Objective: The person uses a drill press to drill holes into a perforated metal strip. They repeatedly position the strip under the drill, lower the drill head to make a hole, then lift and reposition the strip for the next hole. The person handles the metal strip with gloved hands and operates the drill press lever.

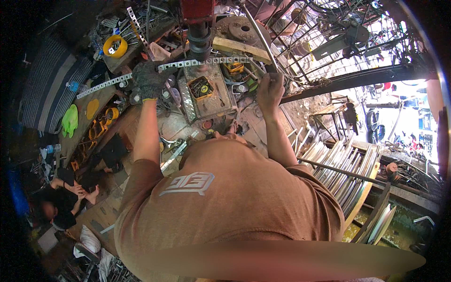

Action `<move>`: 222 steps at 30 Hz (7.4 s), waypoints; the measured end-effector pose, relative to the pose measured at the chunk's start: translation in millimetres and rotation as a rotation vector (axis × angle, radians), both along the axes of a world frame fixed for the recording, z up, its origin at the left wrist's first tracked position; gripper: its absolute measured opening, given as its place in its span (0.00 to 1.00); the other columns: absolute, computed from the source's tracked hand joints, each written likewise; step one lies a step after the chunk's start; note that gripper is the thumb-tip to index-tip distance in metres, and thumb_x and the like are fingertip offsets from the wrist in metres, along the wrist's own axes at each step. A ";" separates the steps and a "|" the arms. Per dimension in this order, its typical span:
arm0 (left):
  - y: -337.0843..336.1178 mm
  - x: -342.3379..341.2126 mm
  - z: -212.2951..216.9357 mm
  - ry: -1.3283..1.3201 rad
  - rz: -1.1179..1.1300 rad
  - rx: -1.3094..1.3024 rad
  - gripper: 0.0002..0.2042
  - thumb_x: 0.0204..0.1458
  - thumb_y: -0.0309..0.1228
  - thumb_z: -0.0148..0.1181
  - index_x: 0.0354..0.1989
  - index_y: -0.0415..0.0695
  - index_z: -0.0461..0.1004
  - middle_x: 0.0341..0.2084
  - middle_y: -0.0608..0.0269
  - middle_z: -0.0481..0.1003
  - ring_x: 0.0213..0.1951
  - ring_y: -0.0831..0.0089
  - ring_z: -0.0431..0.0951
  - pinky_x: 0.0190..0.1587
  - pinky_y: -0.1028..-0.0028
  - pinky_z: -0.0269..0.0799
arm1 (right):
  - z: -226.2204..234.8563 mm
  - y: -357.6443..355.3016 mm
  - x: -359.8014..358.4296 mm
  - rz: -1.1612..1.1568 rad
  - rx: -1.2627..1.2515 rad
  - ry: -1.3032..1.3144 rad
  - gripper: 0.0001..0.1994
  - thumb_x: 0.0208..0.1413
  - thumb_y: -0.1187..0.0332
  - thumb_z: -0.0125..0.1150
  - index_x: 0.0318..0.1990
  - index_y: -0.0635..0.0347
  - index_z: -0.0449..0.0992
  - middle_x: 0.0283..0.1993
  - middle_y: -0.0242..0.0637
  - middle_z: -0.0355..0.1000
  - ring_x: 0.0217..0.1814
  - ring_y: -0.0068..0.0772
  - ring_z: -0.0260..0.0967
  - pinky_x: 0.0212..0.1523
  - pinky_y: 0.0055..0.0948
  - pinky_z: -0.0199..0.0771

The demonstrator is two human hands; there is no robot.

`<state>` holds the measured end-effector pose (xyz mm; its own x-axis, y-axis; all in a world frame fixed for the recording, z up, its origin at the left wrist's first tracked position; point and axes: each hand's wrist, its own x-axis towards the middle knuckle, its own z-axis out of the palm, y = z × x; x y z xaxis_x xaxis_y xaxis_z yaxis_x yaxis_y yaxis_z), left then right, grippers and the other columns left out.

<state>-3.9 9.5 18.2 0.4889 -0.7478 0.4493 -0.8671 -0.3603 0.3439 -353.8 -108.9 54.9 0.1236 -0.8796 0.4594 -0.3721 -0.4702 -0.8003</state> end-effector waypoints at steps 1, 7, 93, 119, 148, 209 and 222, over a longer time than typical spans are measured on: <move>-0.4 1.5 -5.4 -0.009 0.026 -0.021 0.26 0.32 0.61 0.69 0.29 0.49 0.84 0.26 0.54 0.78 0.35 0.53 0.76 0.41 0.56 0.66 | -0.3 -0.3 1.2 0.003 -0.035 -0.004 0.05 0.59 0.74 0.54 0.38 0.63 0.65 0.28 0.48 0.72 0.27 0.44 0.72 0.28 0.34 0.69; -0.2 7.5 -31.0 0.018 0.011 -0.121 0.26 0.28 0.59 0.72 0.30 0.50 0.84 0.25 0.56 0.78 0.34 0.55 0.76 0.42 0.58 0.67 | 0.1 -2.1 11.9 0.036 -0.029 -0.073 0.05 0.58 0.74 0.56 0.39 0.62 0.66 0.26 0.45 0.73 0.28 0.42 0.75 0.28 0.34 0.71; 141.5 -119.3 -48.2 0.261 -0.153 0.456 0.30 0.56 0.58 0.47 0.25 0.40 0.80 0.25 0.43 0.77 0.31 0.47 0.79 0.37 0.55 0.72 | -40.3 91.2 40.0 0.518 -0.047 0.307 0.12 0.47 0.70 0.68 0.35 0.60 0.70 0.30 0.44 0.74 0.34 0.53 0.70 0.35 0.45 0.71; 165.0 -98.7 -46.3 0.415 0.016 0.637 0.34 0.56 0.61 0.46 0.25 0.37 0.77 0.26 0.34 0.75 0.39 0.40 0.77 0.58 0.53 0.62 | -1.9 27.9 9.6 0.303 0.340 0.320 0.10 0.61 0.67 0.53 0.42 0.63 0.75 0.30 0.52 0.74 0.30 0.47 0.73 0.33 0.37 0.71; 156.8 -94.0 -50.1 0.310 -0.083 0.561 0.31 0.57 0.58 0.47 0.21 0.38 0.76 0.19 0.42 0.75 0.29 0.45 0.78 0.65 0.43 0.45 | -32.4 10.9 21.3 0.365 0.169 0.292 0.10 0.54 0.69 0.58 0.44 0.60 0.76 0.39 0.48 0.77 0.44 0.54 0.71 0.46 0.43 0.70; -13.6 -2.1 26.3 0.175 -0.198 0.609 0.30 0.47 0.64 0.55 0.37 0.48 0.83 0.33 0.48 0.80 0.37 0.53 0.80 0.41 0.56 0.75 | 17.5 -178.6 76.2 0.769 -0.148 0.149 0.18 0.64 0.73 0.50 0.58 0.63 0.55 0.30 0.35 0.69 0.27 0.24 0.67 0.27 0.24 0.68; -30.7 22.3 6.7 0.125 -0.293 0.518 0.35 0.47 0.69 0.51 0.35 0.44 0.81 0.30 0.46 0.79 0.37 0.49 0.80 0.44 0.55 0.74 | 33.5 -170.9 76.5 0.859 0.153 0.120 0.19 0.65 0.75 0.46 0.61 0.59 0.54 0.24 0.31 0.64 0.22 0.21 0.61 0.21 0.23 0.63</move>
<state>18.3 -21.2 24.9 0.2554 -0.9652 -0.0565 -0.9200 -0.2606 0.2927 -277.3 -279.8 88.4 0.8110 -0.5109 0.2851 -0.0249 -0.5170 -0.8556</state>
